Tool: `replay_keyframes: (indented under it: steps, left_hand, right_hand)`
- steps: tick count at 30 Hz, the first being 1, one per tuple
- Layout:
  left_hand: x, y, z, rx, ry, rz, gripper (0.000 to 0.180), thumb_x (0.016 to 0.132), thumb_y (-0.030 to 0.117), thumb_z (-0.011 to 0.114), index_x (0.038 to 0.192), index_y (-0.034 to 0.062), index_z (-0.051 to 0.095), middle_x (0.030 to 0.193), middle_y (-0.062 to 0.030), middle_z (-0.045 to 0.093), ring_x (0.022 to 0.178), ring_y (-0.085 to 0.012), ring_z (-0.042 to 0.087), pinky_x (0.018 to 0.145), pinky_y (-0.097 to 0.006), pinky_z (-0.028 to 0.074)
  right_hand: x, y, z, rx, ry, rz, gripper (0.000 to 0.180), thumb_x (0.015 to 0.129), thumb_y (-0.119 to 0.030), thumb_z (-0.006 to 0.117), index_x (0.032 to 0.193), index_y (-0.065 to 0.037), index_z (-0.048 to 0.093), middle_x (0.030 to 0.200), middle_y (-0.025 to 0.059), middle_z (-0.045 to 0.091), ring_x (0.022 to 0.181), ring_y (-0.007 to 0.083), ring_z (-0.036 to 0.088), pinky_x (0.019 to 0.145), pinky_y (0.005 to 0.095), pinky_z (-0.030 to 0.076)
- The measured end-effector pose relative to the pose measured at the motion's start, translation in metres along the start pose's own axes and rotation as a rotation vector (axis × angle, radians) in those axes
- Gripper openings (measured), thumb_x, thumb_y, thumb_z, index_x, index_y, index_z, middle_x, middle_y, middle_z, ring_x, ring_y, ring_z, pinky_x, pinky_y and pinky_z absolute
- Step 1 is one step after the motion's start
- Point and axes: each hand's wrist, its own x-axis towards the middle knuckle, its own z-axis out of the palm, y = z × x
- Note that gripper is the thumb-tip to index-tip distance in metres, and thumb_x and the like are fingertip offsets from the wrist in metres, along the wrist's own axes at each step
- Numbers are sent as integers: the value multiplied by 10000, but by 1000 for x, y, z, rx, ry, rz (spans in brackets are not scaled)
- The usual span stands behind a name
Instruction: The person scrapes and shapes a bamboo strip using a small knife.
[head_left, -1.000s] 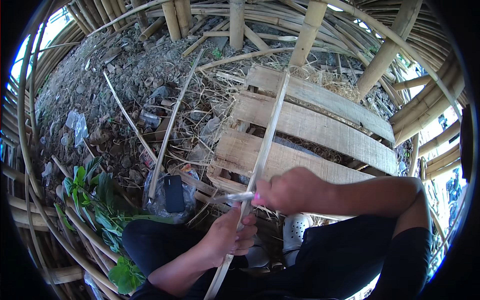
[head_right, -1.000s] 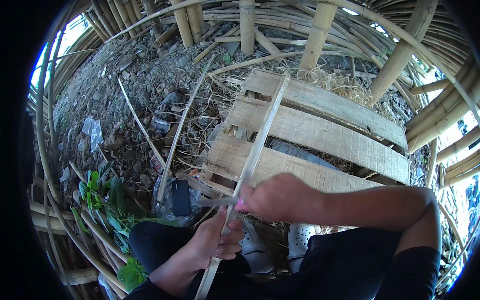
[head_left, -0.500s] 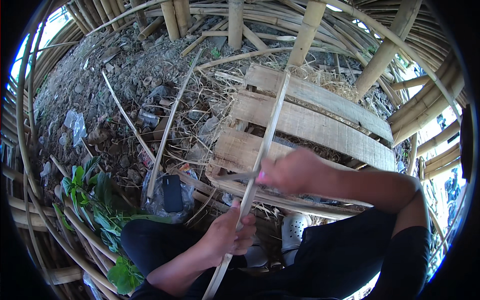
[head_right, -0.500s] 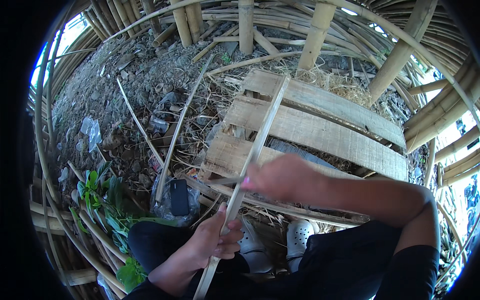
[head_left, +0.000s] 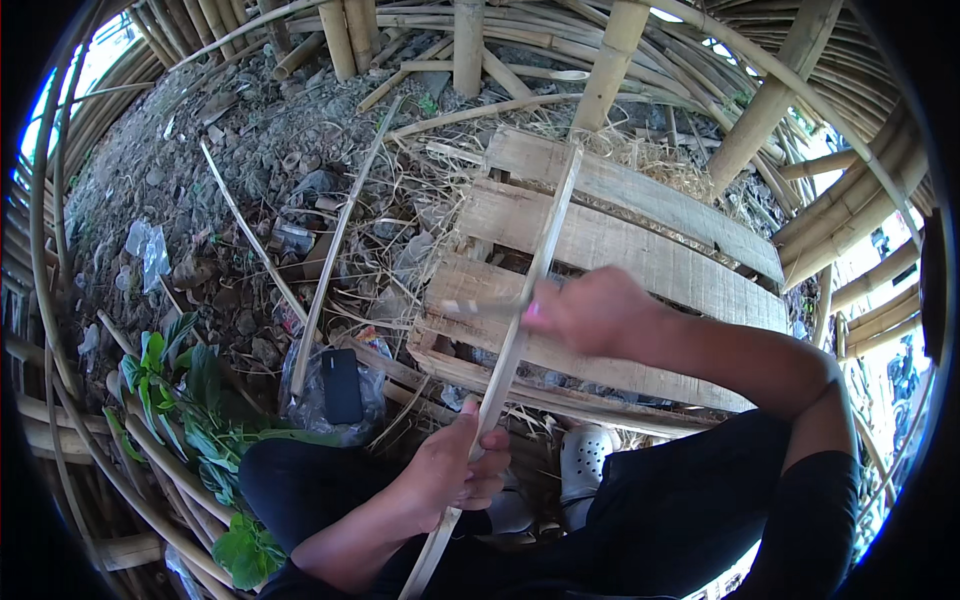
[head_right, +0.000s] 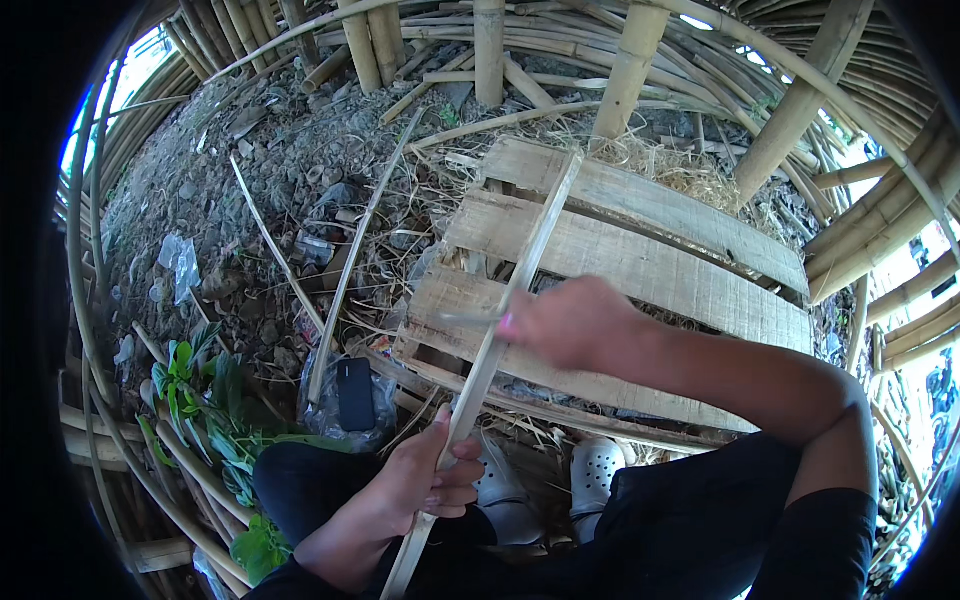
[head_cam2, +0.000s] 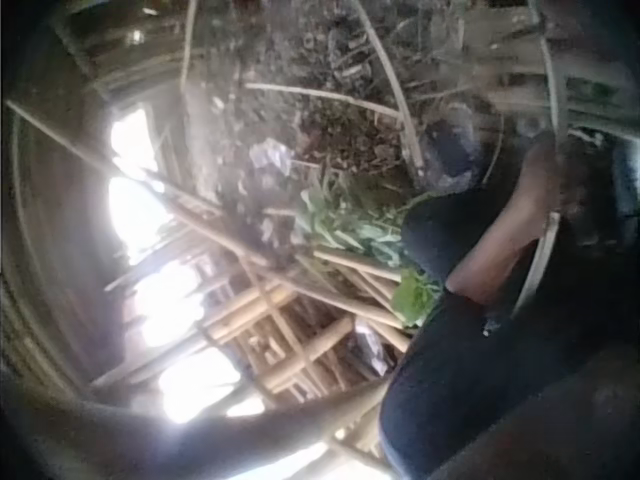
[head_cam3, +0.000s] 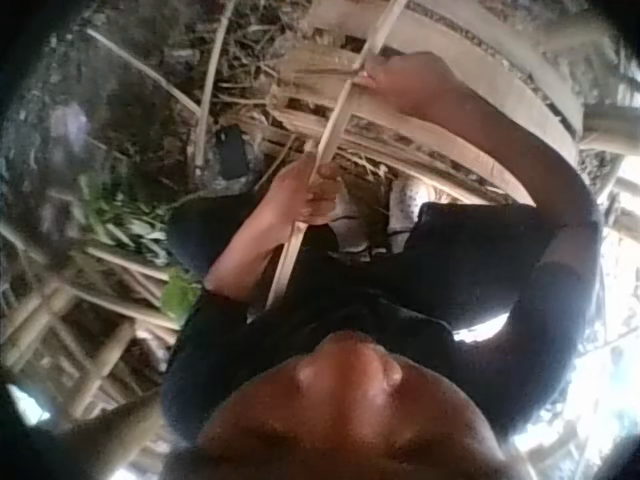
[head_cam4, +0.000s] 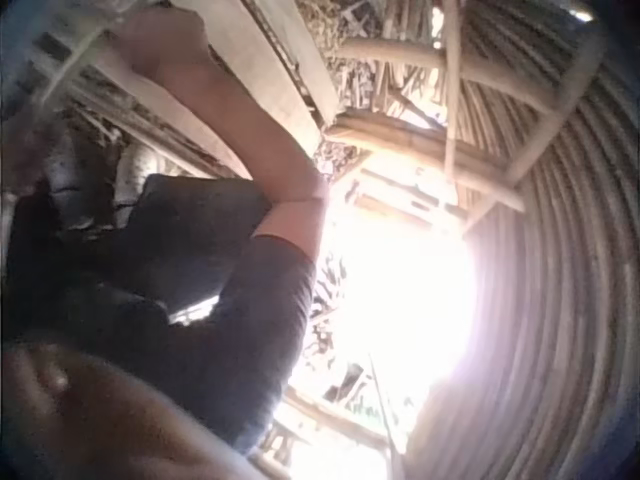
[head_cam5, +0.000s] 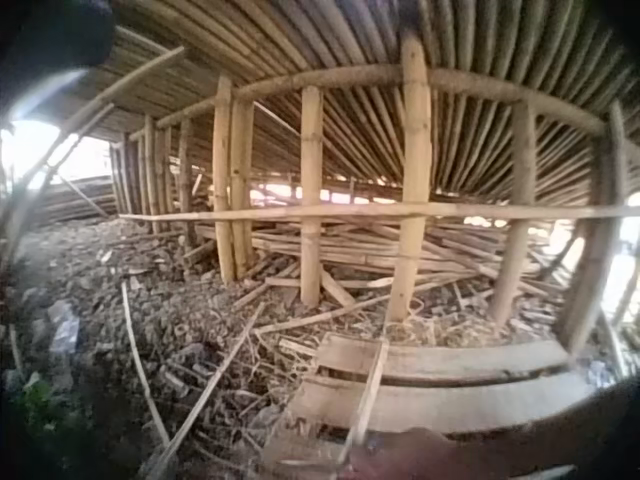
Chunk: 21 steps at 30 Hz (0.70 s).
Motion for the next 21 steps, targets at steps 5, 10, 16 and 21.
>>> replay_keyframes:
  steps: [5, 10, 16, 21]
  left_hand:
    - [-1, 0, -2, -21, -12, -40, 472, 998, 583, 239, 809, 173, 377, 577, 72, 255, 441, -50, 213, 398, -209, 170]
    - [0, -1, -2, 18, -18, -15, 455, 1006, 564, 234, 817, 175, 375, 591, 69, 258, 449, -57, 218, 410, -222, 175]
    - [-3, -2, -1, -8, -46, -58, 457, 1004, 569, 233, 815, 176, 372, 594, 73, 255, 454, -51, 213, 409, -215, 166]
    - [-1, 1, -3, -33, -51, -64, 454, 1005, 566, 238, 811, 176, 369, 594, 76, 254, 458, -50, 214, 409, -213, 166]
  right_hand:
    - [-11, -15, -1, -34, -185, -196, 411, 1021, -362, 337, 1021, -5, 541, 659, 79, 626, 617, 277, 669, 484, 415, 512]
    - [-1, 10, 7, -12, -56, 17, 403, 1010, -393, 371, 926, -28, 519, 602, 117, 601, 553, 315, 635, 493, 446, 485]
    - [0, 33, 6, 4, 71, 76, 444, 1016, -414, 351, 934, -9, 514, 591, 144, 604, 575, 359, 631, 551, 460, 495]
    - [-8, 8, 5, 49, -123, -150, 456, 1017, -430, 333, 897, -27, 509, 585, 130, 598, 564, 353, 622, 555, 461, 495]
